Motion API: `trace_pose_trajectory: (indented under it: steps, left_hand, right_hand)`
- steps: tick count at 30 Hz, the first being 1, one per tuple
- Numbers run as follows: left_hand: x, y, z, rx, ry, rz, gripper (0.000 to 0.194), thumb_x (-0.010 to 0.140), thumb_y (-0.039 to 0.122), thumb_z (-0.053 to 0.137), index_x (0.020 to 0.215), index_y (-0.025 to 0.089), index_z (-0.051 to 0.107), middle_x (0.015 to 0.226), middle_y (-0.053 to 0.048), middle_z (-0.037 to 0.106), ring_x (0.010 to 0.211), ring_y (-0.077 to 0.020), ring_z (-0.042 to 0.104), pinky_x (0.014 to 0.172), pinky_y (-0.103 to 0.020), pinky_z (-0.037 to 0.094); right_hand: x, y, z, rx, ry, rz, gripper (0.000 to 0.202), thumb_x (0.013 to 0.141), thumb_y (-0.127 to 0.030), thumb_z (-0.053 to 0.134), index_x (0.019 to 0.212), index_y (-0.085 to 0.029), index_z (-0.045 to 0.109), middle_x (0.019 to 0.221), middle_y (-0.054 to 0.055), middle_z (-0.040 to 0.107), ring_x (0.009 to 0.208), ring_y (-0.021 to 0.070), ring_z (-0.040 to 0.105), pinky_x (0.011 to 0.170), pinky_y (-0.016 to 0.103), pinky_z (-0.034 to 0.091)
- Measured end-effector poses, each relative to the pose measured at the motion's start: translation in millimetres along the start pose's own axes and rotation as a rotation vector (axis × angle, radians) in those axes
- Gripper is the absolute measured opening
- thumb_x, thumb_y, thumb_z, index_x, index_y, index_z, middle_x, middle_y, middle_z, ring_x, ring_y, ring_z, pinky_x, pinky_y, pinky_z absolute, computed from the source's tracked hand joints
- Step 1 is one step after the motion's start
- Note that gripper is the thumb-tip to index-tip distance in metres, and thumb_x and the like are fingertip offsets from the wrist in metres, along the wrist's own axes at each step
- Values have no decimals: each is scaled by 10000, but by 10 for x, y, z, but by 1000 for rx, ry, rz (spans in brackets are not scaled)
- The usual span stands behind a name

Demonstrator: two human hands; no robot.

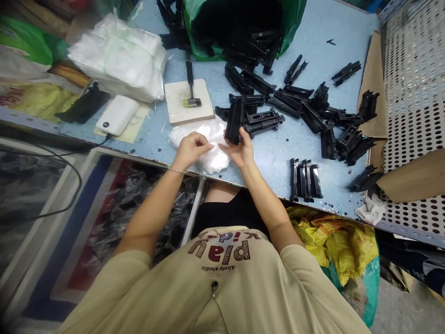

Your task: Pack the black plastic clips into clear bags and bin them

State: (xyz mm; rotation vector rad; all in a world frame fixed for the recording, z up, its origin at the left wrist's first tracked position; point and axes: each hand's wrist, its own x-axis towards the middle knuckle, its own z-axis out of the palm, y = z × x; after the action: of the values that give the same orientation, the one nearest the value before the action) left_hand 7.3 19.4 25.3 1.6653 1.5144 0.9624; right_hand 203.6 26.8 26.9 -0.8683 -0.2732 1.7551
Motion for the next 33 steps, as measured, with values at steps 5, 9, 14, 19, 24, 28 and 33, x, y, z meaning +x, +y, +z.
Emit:
trace_pose_trajectory:
  steps: [5, 9, 14, 19, 24, 28, 33]
  left_hand:
    - [-66, 97, -259, 366, 1, 218, 168, 851, 67, 556, 850, 193, 666, 1184, -127, 683, 1086, -279, 631, 978, -449, 549]
    - [-23, 113, -332, 504, -66, 178, 412, 872, 42, 462, 1172, 140, 726, 1350, -185, 667, 1277, -350, 606, 1122, -523, 507]
    - [60, 57, -298, 325, -190, 231, 673, 837, 53, 519, 1491, 195, 590, 1561, -104, 562, 1299, -271, 637, 1117, -419, 560]
    - [-24, 30, -289, 243, -250, 283, 711, 830, 23, 511, 1512, 213, 574, 1563, -107, 561, 1318, -262, 641, 1124, -420, 564]
    - [-400, 251, -329, 249, -157, 408, 698, 890, 10, 472, 1552, 226, 525, 1585, -118, 545, 1498, -267, 512, 1272, -443, 439]
    - [-714, 369, -179, 161, -229, 499, 684, 945, 33, 460, 1585, 270, 473, 1577, -124, 548, 1492, -260, 523, 1278, -453, 443]
    - [-864, 315, 172, 51, -309, 523, 677, 969, 136, 554, 1620, 250, 407, 1569, -189, 508, 1474, -308, 537, 1207, -500, 517]
  right_hand:
    - [26, 83, -8, -32, 31, -39, 284, 847, -496, 763, 1004, -275, 679, 976, 0, 774, 1093, 234, 723, 965, 509, 615]
    - [-95, 21, -56, -59, 7, -38, 200, 896, -459, 703, 985, -281, 688, 956, -4, 772, 1009, 208, 733, 909, 436, 649]
    - [-601, -166, -417, -45, -265, 384, 416, 943, -502, 604, 1178, -164, 664, 962, 75, 774, 843, 181, 725, 682, 273, 658]
    - [-775, 21, -616, 29, -391, 766, 550, 969, -539, 478, 1279, -106, 614, 879, 71, 755, 693, 129, 678, 521, 170, 580]
    - [-461, 257, -484, 41, -420, 650, 596, 887, -584, 624, 1262, -123, 652, 882, 63, 769, 705, 136, 678, 550, 179, 589]
    - [-398, 294, -330, -129, -267, 336, 354, 849, -515, 732, 1003, -197, 703, 853, 30, 749, 766, 169, 693, 616, 242, 631]
    - [-775, 302, -208, -744, -60, -151, 260, 849, -430, 798, 1010, -234, 740, 1069, 39, 723, 1161, 238, 662, 1072, 396, 585]
